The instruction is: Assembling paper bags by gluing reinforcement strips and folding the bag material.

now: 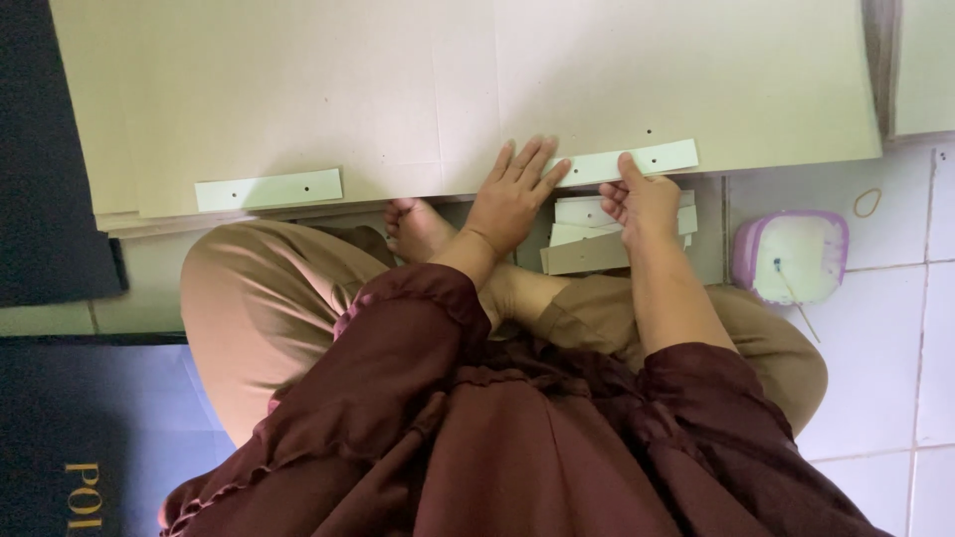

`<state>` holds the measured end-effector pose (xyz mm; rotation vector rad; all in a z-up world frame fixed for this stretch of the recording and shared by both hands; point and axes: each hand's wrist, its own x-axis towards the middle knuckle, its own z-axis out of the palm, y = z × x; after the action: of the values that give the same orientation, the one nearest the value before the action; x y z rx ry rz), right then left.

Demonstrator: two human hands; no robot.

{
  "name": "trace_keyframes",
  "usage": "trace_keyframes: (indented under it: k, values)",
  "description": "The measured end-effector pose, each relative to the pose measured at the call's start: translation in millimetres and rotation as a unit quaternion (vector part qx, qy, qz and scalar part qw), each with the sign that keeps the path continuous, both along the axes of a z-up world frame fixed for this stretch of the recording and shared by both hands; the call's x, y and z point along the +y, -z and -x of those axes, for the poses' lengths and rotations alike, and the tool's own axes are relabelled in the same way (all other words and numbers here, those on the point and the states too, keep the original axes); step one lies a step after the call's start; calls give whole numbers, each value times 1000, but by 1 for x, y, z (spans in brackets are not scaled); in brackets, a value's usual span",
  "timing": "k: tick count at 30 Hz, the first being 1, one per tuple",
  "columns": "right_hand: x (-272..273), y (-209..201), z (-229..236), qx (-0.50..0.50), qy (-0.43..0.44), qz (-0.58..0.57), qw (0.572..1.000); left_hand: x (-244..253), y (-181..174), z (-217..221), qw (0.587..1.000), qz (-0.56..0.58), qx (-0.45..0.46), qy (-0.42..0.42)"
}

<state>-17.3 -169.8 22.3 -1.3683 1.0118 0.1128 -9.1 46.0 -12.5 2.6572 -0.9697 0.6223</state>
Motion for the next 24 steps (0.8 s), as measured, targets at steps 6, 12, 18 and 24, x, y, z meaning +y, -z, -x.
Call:
trace_keyframes:
  k: [6,12,18,24]
  values:
    - [-22,4,-9,-4,38,15,999,-1,2,-3,1000,12,-11,3]
    - [-34,11,-13,-17,42,-4,999,-1,2,0,1000,18,-3,1]
    - [-36,-23,-21,-24,68,-46,996,12,-56,62,847,458,131,-234]
    - [-47,-75,-18,-87,140,-99,981,112,-126,23,192,853,340,-347]
